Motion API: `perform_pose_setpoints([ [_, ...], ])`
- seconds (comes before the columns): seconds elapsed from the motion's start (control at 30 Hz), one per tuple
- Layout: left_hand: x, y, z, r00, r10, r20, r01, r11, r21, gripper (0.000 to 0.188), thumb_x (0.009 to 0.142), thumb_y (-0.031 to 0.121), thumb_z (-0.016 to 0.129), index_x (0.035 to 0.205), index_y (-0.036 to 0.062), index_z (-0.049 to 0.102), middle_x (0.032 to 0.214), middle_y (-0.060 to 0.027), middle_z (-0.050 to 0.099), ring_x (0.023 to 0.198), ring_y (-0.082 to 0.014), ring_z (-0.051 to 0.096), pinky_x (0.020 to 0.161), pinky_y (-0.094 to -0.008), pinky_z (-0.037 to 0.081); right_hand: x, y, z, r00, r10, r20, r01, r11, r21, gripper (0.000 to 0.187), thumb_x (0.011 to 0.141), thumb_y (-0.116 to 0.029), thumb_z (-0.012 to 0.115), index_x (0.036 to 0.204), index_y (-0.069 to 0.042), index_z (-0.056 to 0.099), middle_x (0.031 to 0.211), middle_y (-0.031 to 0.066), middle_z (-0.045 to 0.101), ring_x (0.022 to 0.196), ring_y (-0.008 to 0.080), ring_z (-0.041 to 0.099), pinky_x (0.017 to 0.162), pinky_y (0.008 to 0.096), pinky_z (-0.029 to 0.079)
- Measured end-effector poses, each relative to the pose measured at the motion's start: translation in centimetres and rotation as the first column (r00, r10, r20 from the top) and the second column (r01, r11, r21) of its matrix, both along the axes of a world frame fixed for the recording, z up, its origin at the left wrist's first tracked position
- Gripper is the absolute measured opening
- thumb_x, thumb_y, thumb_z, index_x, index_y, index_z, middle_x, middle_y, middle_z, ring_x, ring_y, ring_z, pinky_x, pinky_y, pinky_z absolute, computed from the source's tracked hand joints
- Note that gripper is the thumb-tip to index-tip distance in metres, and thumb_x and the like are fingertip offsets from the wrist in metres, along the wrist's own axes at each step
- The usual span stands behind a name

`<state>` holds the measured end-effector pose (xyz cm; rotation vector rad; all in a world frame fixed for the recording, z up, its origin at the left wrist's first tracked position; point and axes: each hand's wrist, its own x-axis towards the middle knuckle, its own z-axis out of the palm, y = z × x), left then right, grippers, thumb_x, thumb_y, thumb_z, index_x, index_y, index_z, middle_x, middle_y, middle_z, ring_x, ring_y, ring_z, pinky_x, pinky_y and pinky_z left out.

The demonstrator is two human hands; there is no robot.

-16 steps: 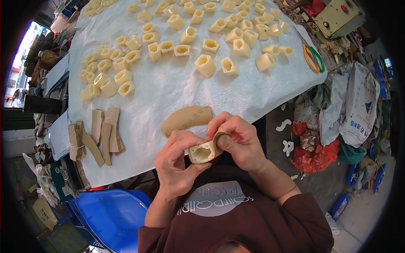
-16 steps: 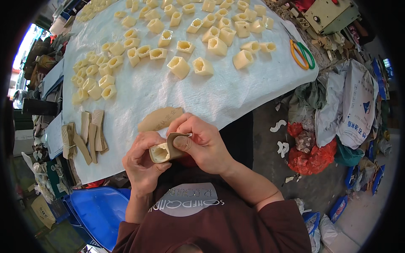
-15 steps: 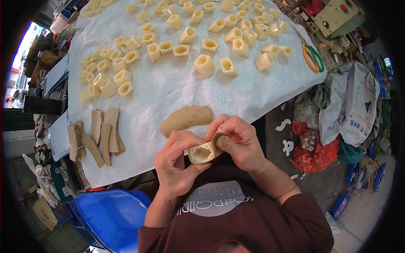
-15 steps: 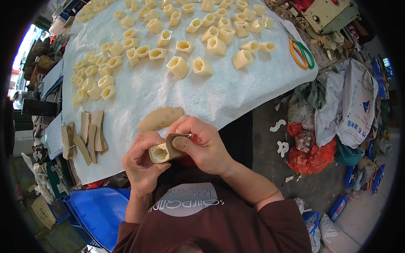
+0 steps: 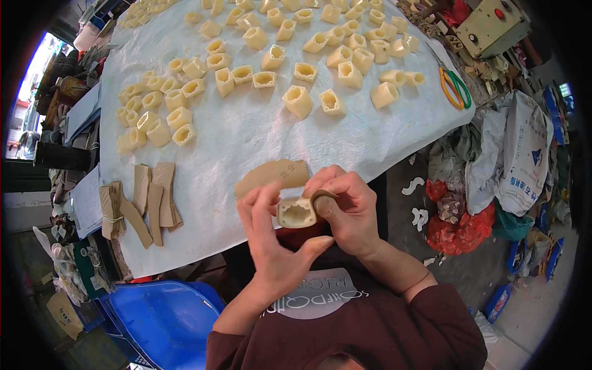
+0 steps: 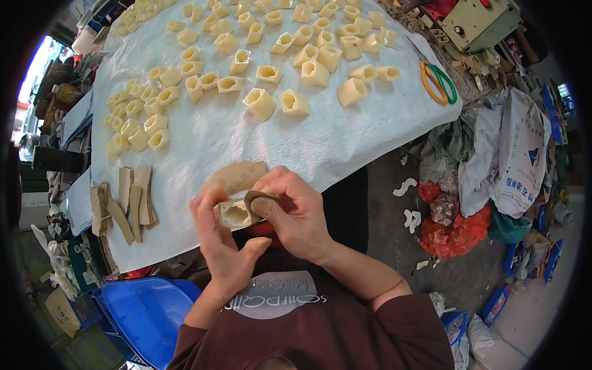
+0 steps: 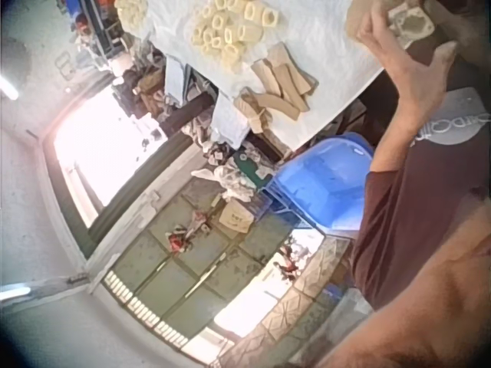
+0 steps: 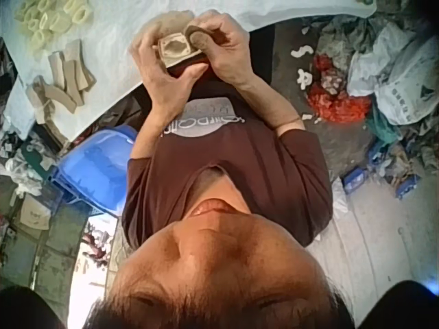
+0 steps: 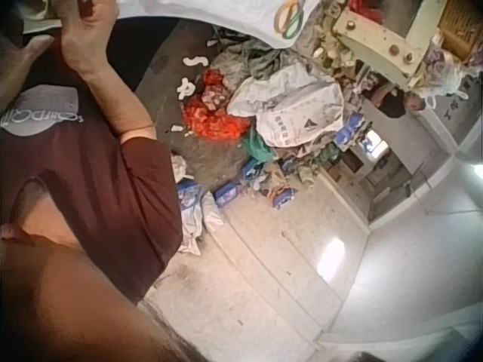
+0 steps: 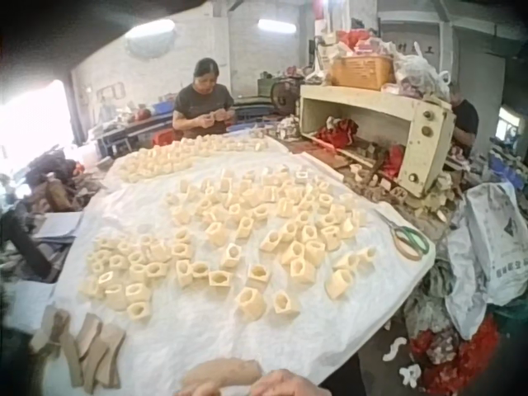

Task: The person wraps small, hollow, pale-yellow plastic objects with brown paper strips. They pick up a plastic piece and a paper strip, wrap the paper around the object, and place the wrapped item on a white cloth-covered table. The process is repeated for multiple items throughout the video.

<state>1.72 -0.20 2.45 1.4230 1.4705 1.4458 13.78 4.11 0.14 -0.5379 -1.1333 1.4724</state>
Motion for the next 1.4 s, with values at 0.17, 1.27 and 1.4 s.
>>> perform_pose_setpoints([
  [0.17, 1.0, 0.3, -1.5, 0.977, 0.04, 0.21, -0.061, 0.993, 0.097, 0.064, 0.062, -0.002, 0.078, 0.115, -0.0011, 0.044, 0.103, -0.0083, 0.047, 0.094, -0.0173, 0.052, 0.084, -0.0289, 0.043, 0.0, 0.4, -0.3, 0.999, -0.011, -0.039, 0.014, 0.996, 0.086, 0.016, 0.081, -0.002, 0.061, 0.093, -0.003, 0.05, 0.095, 0.0098, 0.048, 0.088, 0.0138, 0.051, 0.079, 0.0273, 0.044],
  [1.27, 0.2, 0.6, -1.8, 0.988, -0.147, 0.058, 0.134, 0.974, 0.185, 0.045, 0.07, -0.01, 0.066, 0.107, -0.0004, 0.043, 0.113, -0.02, 0.05, 0.109, -0.0323, 0.052, 0.09, -0.0393, 0.046, 2.1, -0.1, -0.7, 0.991, 0.133, -0.008, -0.134, 0.989, -0.065, 0.02, 0.079, -0.009, 0.067, 0.09, -0.004, 0.052, 0.095, 0.0069, 0.044, 0.091, 0.0146, 0.043, 0.078, 0.0263, 0.039],
  [1.4, 0.5, 0.5, -1.7, 0.988, -0.136, 0.074, 0.121, 0.976, 0.181, 0.04, 0.07, -0.009, 0.067, 0.104, -0.0009, 0.046, 0.113, -0.0198, 0.051, 0.108, -0.0321, 0.052, 0.089, -0.0388, 0.047, 2.3, -0.2, -0.2, 0.98, 0.119, 0.157, -0.101, 0.988, -0.116, 0.015, 0.08, -0.012, 0.064, 0.085, -0.005, 0.051, 0.087, 0.0048, 0.046, 0.08, 0.0149, 0.048, 0.076, 0.0282, 0.038],
])
